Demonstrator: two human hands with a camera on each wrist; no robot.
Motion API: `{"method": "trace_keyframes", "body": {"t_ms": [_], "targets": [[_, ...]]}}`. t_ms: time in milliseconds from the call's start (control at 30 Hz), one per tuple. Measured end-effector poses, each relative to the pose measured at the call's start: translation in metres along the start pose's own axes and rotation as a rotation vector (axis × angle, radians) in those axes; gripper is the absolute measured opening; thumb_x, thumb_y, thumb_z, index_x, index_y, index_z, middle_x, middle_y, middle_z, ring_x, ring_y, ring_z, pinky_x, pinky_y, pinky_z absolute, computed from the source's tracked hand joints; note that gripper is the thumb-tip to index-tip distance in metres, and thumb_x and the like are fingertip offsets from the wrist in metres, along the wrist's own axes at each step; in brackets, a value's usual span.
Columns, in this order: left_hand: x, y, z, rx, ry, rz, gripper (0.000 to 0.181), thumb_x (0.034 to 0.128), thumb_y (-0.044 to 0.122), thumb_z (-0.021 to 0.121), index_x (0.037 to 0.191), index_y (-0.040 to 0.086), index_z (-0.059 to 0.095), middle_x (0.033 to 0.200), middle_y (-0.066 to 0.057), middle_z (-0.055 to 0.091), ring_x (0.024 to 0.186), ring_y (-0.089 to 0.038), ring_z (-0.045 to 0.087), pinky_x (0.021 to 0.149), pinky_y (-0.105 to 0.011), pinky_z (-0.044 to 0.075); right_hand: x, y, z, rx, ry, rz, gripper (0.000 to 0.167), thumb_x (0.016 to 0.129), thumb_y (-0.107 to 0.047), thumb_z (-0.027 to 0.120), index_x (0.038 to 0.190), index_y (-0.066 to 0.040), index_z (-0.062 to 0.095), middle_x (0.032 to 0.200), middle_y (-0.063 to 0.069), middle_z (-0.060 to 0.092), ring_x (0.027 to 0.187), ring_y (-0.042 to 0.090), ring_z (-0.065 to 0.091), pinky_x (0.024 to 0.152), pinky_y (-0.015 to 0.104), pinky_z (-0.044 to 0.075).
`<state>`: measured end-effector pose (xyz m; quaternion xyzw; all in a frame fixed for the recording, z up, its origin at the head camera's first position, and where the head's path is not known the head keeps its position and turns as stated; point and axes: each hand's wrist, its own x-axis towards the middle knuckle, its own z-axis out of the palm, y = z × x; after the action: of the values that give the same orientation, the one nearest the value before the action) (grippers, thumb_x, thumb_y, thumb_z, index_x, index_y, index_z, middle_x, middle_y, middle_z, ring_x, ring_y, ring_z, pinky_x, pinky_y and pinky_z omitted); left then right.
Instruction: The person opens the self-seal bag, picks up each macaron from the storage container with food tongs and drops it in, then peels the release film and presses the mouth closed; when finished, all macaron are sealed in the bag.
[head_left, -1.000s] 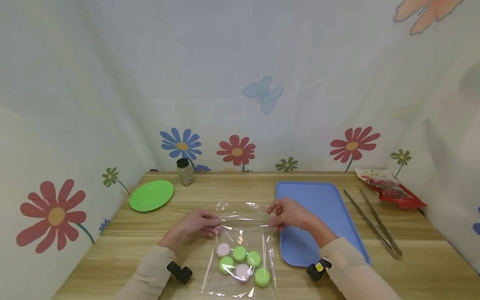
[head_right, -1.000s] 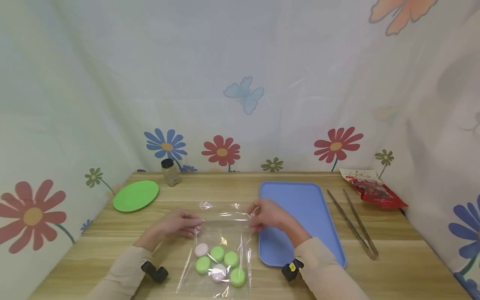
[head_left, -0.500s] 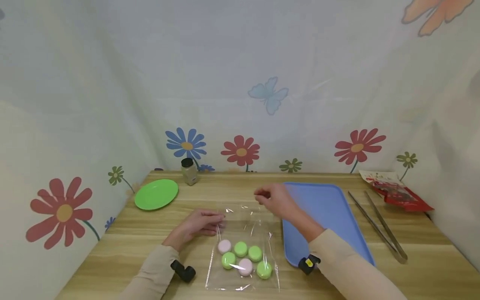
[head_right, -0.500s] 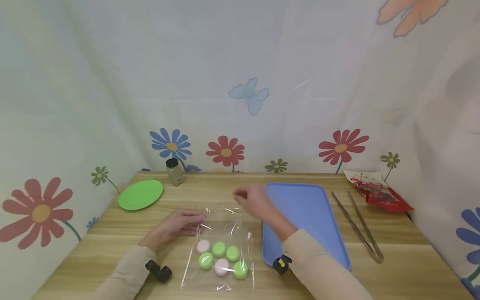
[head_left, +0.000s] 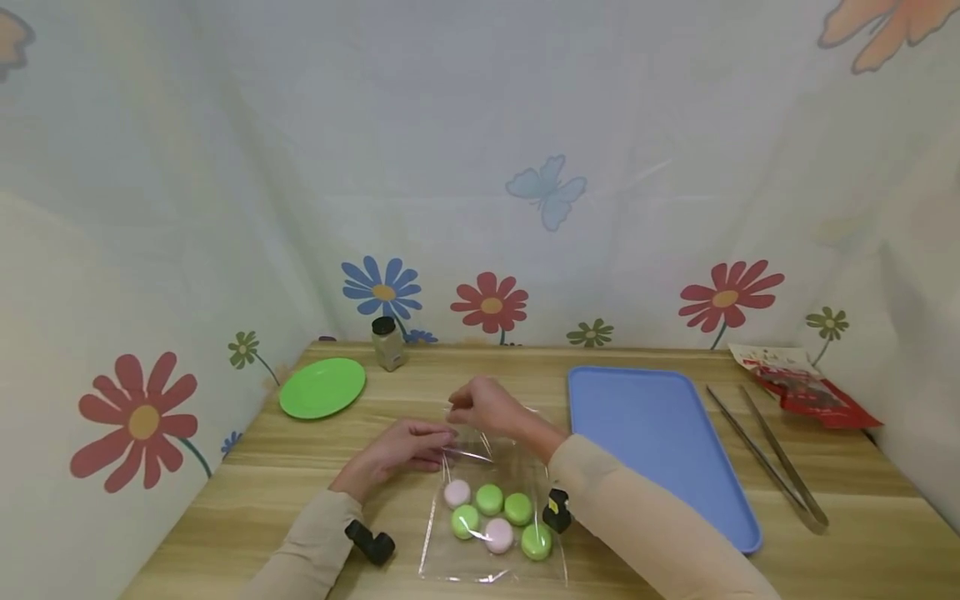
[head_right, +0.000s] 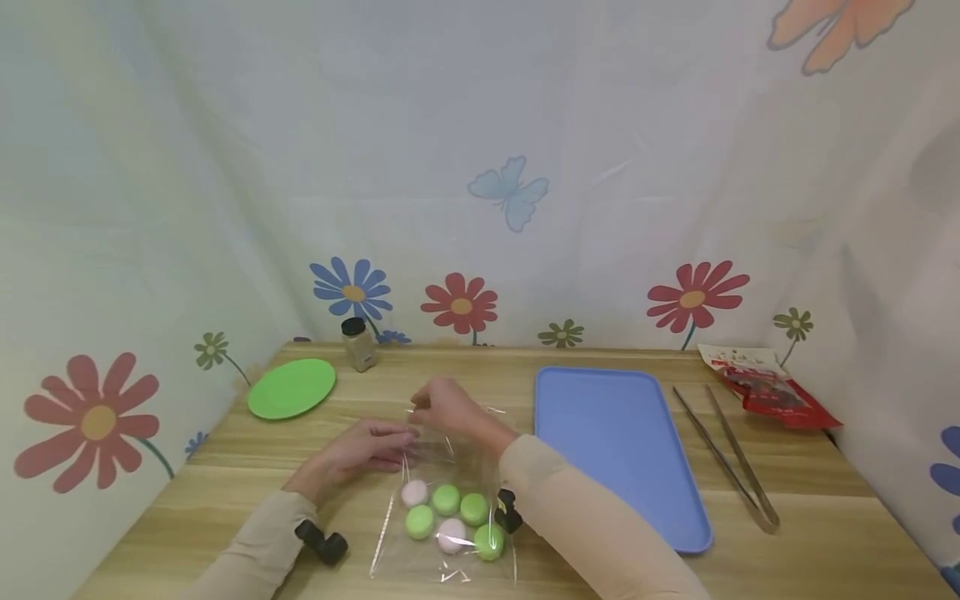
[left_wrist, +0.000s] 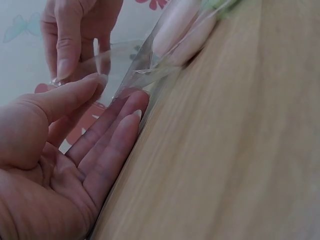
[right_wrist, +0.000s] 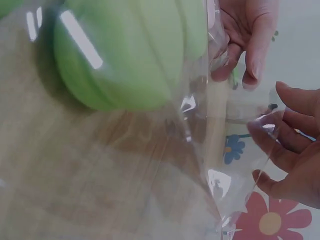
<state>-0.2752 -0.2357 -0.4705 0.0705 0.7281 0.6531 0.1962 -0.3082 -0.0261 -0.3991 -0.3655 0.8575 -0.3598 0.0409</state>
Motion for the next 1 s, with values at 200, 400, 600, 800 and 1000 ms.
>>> {"method": "trace_keyframes", "body": {"t_ms": [200, 400, 600, 800, 1000], "targets": [[0.0012, -0.0029, -0.0019, -0.009, 0.003, 0.003, 0.04, 0.0967, 0.023, 0.069, 0.127, -0.003, 0.065, 0.109, -0.015, 0.073, 0.09, -0.022, 0.071, 0.081, -0.037, 0.059, -0.0017, -0.0019, 0.0003, 0.014, 0.004, -0.023, 0.023, 0.091, -0.009, 0.074, 0.111, 0.003, 0.074, 0.106, 0.01, 0.075, 0.102, 0.02, 0.07, 0.084, 0.027, 0.056], [0.0016, -0.0051, -0.002, -0.013, 0.006, -0.002, 0.042, 0.0964, 0.024, 0.069, 0.127, -0.004, 0.065, 0.107, -0.016, 0.073, 0.09, -0.023, 0.072, 0.081, -0.037, 0.059, -0.003, -0.0022, 0.003, -0.009, 0.003, -0.054, 0.019, 0.093, -0.011, 0.072, 0.106, 0.002, 0.077, 0.103, 0.009, 0.075, 0.101, 0.019, 0.07, 0.085, 0.026, 0.056], [0.0011, -0.0053, -0.0015, -0.02, 0.002, -0.001, 0.042, 0.097, 0.024, 0.067, 0.127, -0.005, 0.064, 0.107, -0.017, 0.073, 0.091, -0.025, 0.072, 0.082, -0.038, 0.059, -0.0051, -0.004, 0.0041, 0.001, 0.005, -0.075, 0.019, 0.095, -0.012, 0.071, 0.108, 0.001, 0.077, 0.105, 0.009, 0.075, 0.102, 0.018, 0.07, 0.085, 0.025, 0.055], [0.002, -0.0044, -0.0027, -0.03, -0.002, 0.002, 0.041, 0.0969, 0.023, 0.068, 0.127, -0.005, 0.064, 0.108, -0.015, 0.072, 0.09, -0.024, 0.071, 0.083, -0.038, 0.059, -0.0049, -0.0031, 0.0062, 0.018, 0.016, -0.105, 0.018, 0.096, -0.012, 0.069, 0.105, 0.001, 0.077, 0.102, 0.008, 0.075, 0.094, 0.013, 0.071, 0.079, 0.021, 0.055], [0.0036, -0.005, -0.0035, -0.036, -0.023, 0.01, 0.041, 0.0967, 0.023, 0.068, 0.127, -0.004, 0.065, 0.107, -0.015, 0.073, 0.09, -0.024, 0.072, 0.083, -0.038, 0.059, -0.0075, -0.0025, 0.0092, 0.044, 0.046, -0.12, 0.016, 0.096, -0.01, 0.067, 0.099, -0.002, 0.08, 0.095, 0.005, 0.076, 0.075, -0.001, 0.062, 0.067, 0.016, 0.051]]}}
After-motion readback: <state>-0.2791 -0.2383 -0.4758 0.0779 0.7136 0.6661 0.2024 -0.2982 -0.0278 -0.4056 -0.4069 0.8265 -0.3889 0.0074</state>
